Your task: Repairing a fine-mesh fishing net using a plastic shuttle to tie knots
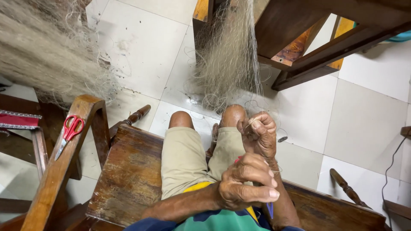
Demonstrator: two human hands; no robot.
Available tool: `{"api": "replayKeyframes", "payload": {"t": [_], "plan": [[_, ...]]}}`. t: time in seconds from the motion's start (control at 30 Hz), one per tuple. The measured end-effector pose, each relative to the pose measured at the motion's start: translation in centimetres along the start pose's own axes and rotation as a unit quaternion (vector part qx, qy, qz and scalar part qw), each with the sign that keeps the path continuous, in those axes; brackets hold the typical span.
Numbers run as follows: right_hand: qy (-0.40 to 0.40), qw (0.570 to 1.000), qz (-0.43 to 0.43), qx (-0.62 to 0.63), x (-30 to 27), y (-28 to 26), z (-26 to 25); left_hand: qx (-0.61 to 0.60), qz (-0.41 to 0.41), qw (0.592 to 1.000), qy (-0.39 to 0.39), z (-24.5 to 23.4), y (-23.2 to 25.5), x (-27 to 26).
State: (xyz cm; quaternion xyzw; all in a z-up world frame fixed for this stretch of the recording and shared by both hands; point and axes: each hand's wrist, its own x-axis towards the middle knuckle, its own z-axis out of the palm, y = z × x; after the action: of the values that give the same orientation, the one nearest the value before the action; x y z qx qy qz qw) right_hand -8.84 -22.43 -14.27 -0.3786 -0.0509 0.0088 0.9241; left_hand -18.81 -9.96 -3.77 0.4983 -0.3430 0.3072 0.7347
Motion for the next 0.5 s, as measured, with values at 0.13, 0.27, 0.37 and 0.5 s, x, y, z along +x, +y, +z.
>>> {"api": "replayKeyframes", "payload": {"t": [0.13, 0.27, 0.37, 0.5], "plan": [[-0.017, 0.999, 0.005, -0.042, -0.5, -0.5, 1.3, -0.071, -0.044, 0.996, -0.007, 0.4, 1.4, -1.4], [-0.005, 1.0, 0.01, -0.022, -0.6, -0.3, 1.0, -0.205, -0.196, 0.958, 0.037, 1.2, 0.9, -3.9], [-0.007, 1.0, 0.014, -0.012, -0.8, -0.5, 0.9, -0.226, -0.265, 0.935, 0.063, 1.0, 0.8, -4.2], [-0.042, 0.999, 0.014, 0.0, -0.9, -1.3, 2.0, -0.219, -0.344, 0.909, 0.092, 0.7, 0.6, -5.0]]}}
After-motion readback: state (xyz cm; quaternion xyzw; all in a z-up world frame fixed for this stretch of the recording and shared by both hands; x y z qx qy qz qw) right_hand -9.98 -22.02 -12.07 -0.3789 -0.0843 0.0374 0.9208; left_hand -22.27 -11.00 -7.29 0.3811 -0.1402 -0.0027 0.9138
